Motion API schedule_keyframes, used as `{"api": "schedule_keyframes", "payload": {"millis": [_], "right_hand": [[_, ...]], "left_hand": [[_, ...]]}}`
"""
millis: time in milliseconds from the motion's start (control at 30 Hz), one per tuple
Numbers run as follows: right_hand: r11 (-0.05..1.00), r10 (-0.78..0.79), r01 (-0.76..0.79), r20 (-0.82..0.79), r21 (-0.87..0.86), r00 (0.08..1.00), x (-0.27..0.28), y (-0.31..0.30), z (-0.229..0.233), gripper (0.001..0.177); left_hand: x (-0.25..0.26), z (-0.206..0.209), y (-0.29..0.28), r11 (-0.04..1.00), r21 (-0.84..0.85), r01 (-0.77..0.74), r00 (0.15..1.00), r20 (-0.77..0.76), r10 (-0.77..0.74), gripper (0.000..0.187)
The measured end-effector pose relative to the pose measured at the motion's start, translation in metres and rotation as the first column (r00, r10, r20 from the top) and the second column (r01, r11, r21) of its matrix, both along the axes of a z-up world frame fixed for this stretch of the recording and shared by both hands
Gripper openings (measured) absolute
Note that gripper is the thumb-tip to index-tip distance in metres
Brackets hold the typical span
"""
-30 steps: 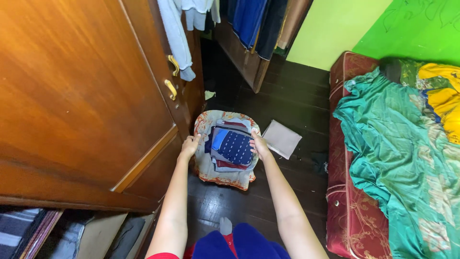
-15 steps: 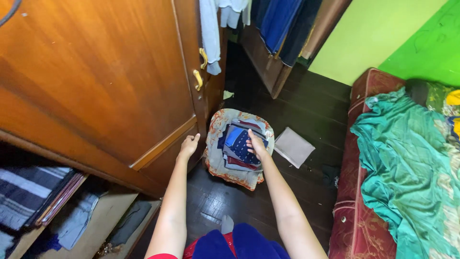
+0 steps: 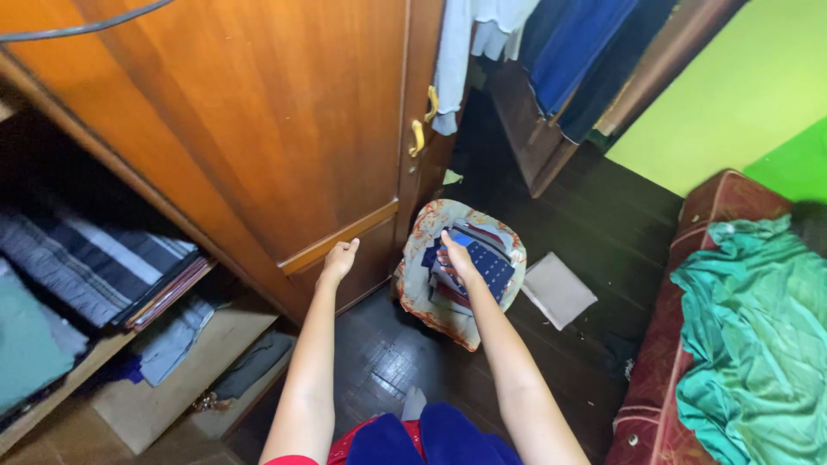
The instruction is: The person removes folded clothes from a wooden wardrobe shelf one by one and places them onto a small stool. Items include shirts, pants, and a striped fabric. The person handles each item by hand and stacks them on the stool.
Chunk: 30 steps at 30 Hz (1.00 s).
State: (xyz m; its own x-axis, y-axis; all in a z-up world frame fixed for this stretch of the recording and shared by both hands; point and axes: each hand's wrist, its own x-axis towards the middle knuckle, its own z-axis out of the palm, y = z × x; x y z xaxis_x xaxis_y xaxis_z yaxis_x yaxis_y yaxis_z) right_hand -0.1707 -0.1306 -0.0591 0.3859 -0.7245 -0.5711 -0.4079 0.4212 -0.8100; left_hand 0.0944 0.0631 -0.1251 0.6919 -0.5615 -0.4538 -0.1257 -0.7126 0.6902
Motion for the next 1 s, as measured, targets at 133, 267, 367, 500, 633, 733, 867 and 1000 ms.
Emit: {"api": "schedule_keyframes", "payload": {"millis": [133, 267, 367, 500, 633, 733, 867, 1000], "right_hand": [[0.997, 0.065, -0.066, 0.042, 0.026, 0.997, 0.022, 0.012, -0.002, 0.075], [0.989, 0.145, -0.146, 0.046, 0.015, 0.988, 0.042, 0.032, 0.013, 0.081], [0.980, 0.197, -0.198, 0.066, 0.012, 0.978, 0.055, 0.046, 0.017, 0.082], [0.964, 0.262, -0.266, 0.113, 0.027, 0.959, 0.072, 0.053, 0.004, 0.087], [0.941, 0.332, -0.338, 0.134, 0.024, 0.934, 0.085, 0.080, 0.026, 0.091], [0.922, 0.382, -0.388, 0.128, 0.020, 0.915, 0.093, 0.099, 0.032, 0.090], [0.903, 0.420, -0.429, 0.154, 0.027, 0.894, 0.108, 0.125, 0.039, 0.089], [0.877, 0.471, -0.480, 0.160, 0.026, 0.868, 0.122, 0.154, 0.050, 0.088]], "left_hand": [[0.001, 0.026, 0.036, 1.000, 0.002, -0.030, 1.000, -0.004, 0.030, 0.074], [0.017, 0.015, 0.056, 0.996, -0.016, -0.087, 0.996, 0.002, 0.087, 0.072], [0.027, 0.009, 0.072, 0.994, -0.012, -0.108, 0.994, 0.014, 0.108, 0.072], [0.030, 0.021, 0.097, 0.991, -0.027, -0.135, 0.990, 0.036, 0.136, 0.065], [0.031, 0.025, 0.125, 0.980, -0.039, -0.196, 0.980, 0.034, 0.197, 0.063], [0.036, 0.014, 0.148, 0.971, -0.069, -0.230, 0.971, 0.057, 0.234, 0.058], [0.043, 0.004, 0.185, 0.952, -0.069, -0.297, 0.951, 0.071, 0.302, 0.059], [0.050, -0.002, 0.221, 0.920, -0.087, -0.382, 0.920, 0.062, 0.388, 0.057]]}}
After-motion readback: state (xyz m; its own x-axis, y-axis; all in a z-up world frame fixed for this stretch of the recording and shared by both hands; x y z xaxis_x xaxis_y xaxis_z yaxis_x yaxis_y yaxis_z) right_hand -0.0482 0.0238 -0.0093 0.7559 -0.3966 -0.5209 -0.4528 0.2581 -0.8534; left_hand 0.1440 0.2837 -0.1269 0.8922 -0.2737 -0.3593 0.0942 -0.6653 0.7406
